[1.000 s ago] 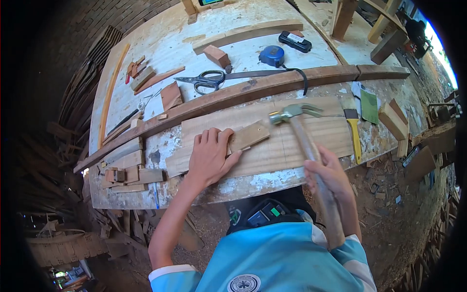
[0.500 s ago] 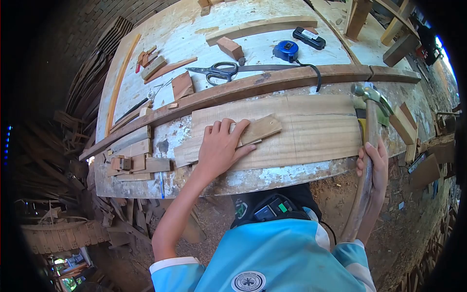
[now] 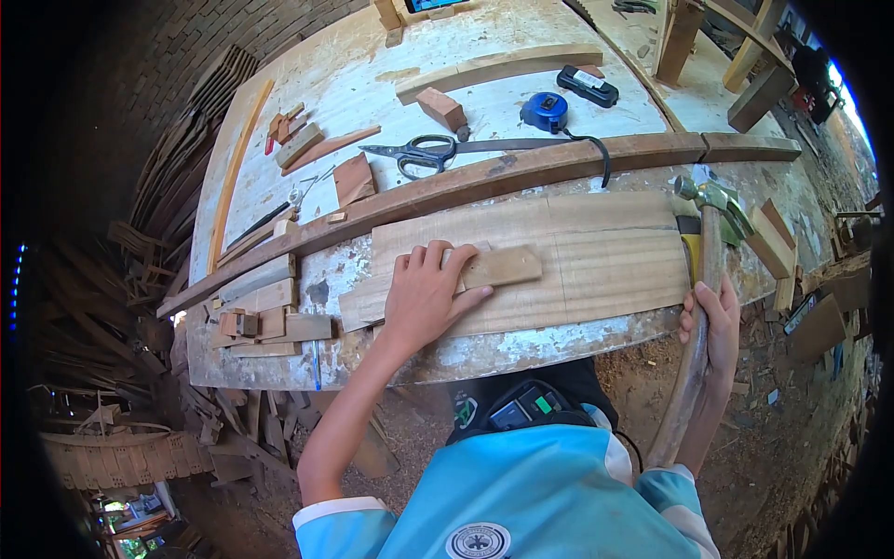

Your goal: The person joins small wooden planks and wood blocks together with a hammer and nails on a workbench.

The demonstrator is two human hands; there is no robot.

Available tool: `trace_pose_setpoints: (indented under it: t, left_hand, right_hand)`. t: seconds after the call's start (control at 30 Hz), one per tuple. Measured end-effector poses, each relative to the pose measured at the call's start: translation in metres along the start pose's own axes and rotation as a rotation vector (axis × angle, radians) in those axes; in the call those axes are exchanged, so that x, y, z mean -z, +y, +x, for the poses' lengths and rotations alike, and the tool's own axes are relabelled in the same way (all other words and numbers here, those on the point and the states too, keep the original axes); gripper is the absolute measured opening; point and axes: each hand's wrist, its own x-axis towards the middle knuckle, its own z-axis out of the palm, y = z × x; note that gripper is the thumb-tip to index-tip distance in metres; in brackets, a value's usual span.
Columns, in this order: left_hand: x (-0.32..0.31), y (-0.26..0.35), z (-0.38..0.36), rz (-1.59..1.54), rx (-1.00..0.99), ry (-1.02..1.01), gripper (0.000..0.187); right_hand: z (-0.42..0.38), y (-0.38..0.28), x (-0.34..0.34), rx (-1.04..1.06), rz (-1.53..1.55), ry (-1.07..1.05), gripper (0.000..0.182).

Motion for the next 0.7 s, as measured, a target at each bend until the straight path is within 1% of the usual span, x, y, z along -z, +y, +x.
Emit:
trace_pose_setpoints:
  t: [0.17, 0.27, 0.33, 0.47, 0.5, 0.57, 0.67, 0.7]
  left_hand:
    - [0.001, 0.001, 0.0, -0.025, 0.02, 0.003, 0.05]
    - [0.005, 0.002, 0.0, -0.071, 0.029, -0.015, 0.049]
    - [0.005, 0.003, 0.001, -0.081, 0.034, -0.017, 0.049]
    - [0.007, 0.003, 0.0, -0.093, 0.036, -0.026, 0.049]
    - [0.007, 0.003, 0.001, -0.081, 0.044, -0.024, 0.049]
    - [0.007, 0.004, 0.002, -0.062, 0.037, -0.043, 0.05]
    - [0.003, -0.001, -0.002, -0.074, 0.041, -0.017, 0.05]
    - [0.002, 0.0, -0.002, -0.068, 0.032, -0.004, 0.048]
  right_hand:
    - [-0.003, -0.009, 0.001, -0.045, 0.018, -0.09, 0.031]
    - [-0.001, -0.009, -0.003, 0.017, -0.026, -0.057, 0.032]
    - [0.001, -0.009, -0.004, 0.033, -0.002, -0.051, 0.033]
    - [-0.003, 0.002, -0.027, 0.017, -0.075, 0.003, 0.036]
    - [-0.007, 0.005, -0.036, -0.039, -0.094, -0.038, 0.041]
    - [-0.017, 0.019, -0.042, -0.181, -0.089, -0.2, 0.043]
    - [-0.026, 0.022, -0.054, -0.31, -0.109, -0.535, 0.04]
    - [-0.024, 0.019, -0.051, -0.312, -0.102, -0.49, 0.039]
